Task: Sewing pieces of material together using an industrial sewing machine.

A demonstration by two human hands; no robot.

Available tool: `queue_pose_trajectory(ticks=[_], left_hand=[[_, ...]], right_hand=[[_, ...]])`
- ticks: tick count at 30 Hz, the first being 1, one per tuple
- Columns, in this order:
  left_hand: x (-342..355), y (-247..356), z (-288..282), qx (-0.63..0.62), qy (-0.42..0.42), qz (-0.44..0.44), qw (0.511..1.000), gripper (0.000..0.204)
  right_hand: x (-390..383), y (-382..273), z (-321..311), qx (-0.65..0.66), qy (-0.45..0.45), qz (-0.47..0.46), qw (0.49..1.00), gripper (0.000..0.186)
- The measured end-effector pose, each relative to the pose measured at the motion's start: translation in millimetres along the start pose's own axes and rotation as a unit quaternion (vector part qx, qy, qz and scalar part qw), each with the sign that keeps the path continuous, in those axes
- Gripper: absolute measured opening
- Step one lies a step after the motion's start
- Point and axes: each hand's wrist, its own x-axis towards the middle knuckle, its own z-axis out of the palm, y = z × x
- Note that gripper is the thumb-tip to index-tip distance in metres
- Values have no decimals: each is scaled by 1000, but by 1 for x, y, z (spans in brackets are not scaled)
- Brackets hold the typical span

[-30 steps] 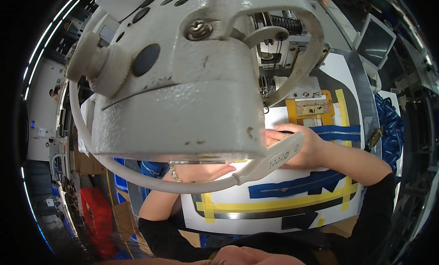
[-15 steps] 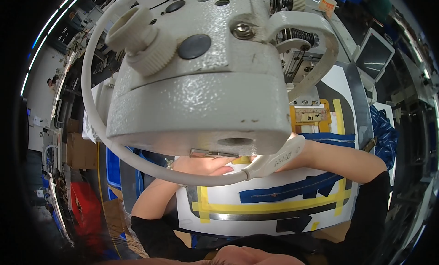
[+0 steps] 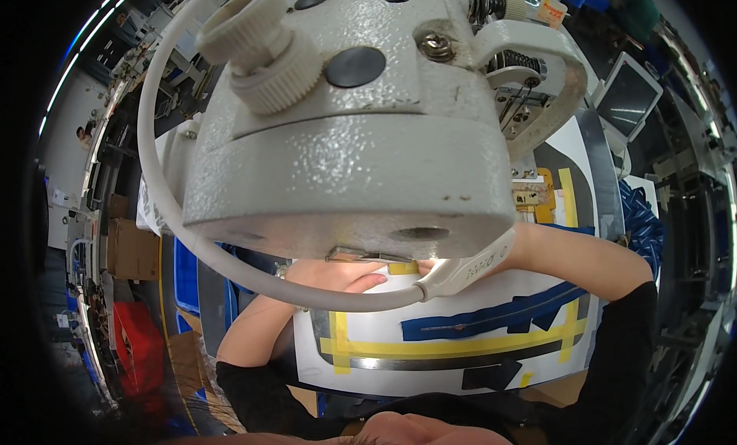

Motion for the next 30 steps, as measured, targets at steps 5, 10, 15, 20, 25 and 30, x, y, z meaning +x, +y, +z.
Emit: queue_pose_trajectory(ticks=[5, 10, 15, 20, 25, 30], left_hand=[[-2, -11, 11, 63, 71, 61, 994, 34], [5, -17, 16, 112, 202, 175, 957, 37], [12, -14, 14, 179, 207, 173, 946, 35], [12, -22, 26, 202, 261, 196, 923, 34], [6, -10, 18, 174, 144, 135, 965, 47], [10, -10, 17, 162, 161, 180, 957, 45]], right_hand=[[7, -5, -10, 206, -112, 170, 957, 46], [9, -7, -8, 299, -65, 175, 936, 41], [28, -25, -49, 79, -319, 164, 930, 26], [5, -13, -31, -307, -169, -81, 933, 18], [-42, -30, -14, -220, 8, -27, 975, 20], [-44, -41, -20, -276, 88, -78, 954, 23]])
